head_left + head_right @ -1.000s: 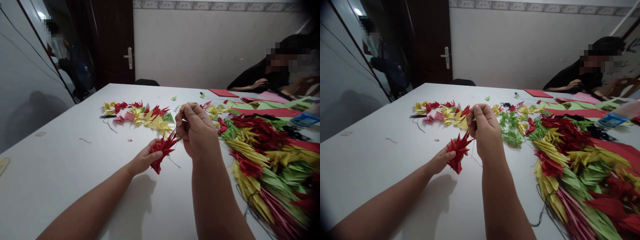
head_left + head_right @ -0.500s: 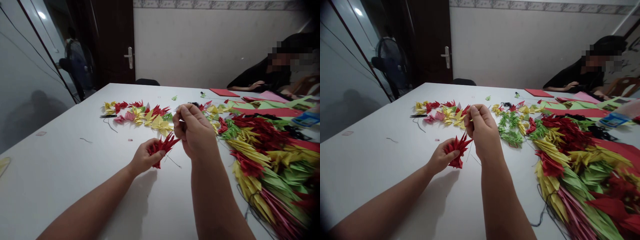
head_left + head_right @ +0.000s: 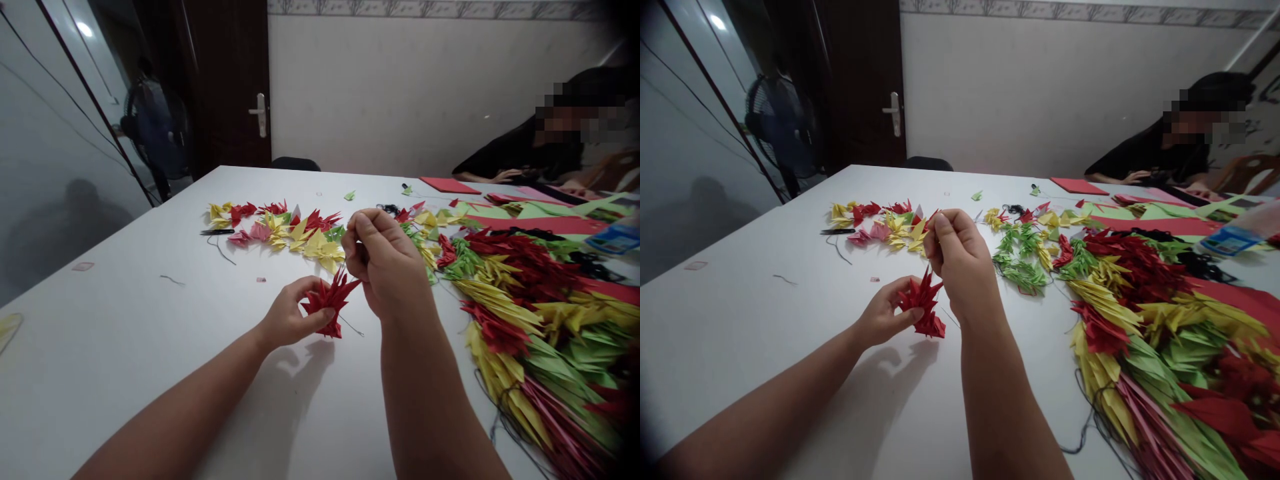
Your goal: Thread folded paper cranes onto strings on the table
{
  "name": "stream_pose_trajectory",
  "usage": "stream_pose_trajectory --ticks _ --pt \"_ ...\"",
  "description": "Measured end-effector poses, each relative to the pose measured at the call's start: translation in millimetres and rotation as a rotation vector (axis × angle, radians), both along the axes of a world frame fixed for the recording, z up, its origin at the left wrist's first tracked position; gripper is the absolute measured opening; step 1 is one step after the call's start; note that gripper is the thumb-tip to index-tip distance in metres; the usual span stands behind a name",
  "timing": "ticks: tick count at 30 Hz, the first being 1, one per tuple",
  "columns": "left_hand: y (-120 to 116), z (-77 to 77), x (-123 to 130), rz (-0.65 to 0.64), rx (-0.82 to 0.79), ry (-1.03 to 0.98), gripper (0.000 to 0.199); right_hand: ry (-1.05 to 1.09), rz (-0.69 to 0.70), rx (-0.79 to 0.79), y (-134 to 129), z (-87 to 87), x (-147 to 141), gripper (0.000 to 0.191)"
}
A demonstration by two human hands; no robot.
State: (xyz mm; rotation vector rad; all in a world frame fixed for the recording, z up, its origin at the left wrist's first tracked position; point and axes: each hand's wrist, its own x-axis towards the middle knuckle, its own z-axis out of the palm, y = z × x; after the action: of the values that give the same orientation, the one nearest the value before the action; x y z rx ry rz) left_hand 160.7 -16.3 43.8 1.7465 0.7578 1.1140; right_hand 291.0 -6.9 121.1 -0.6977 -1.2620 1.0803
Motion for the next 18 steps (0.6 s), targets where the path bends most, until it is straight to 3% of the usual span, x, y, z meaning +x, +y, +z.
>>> stream_pose_trajectory --ticks 4,8,18 --pt "-0.1 1.4 2.4 0.007 -0.128 -0.16 0.038 -0.012 0.031 -0.018 -2.6 1.3 -2.0 0.019" --pt "0.1 2.9 4.7 0.013 -0.245 -0.208 0.035 0.0 0.047 -0.03 -3.0 1.3 -3.1 0.017" --pt "-0.1 1.4 4.3 0.019 -0.249 -0.148 0.037 -0.051 0.075 0.017 -2.9 -0.1 -1.1 0.018"
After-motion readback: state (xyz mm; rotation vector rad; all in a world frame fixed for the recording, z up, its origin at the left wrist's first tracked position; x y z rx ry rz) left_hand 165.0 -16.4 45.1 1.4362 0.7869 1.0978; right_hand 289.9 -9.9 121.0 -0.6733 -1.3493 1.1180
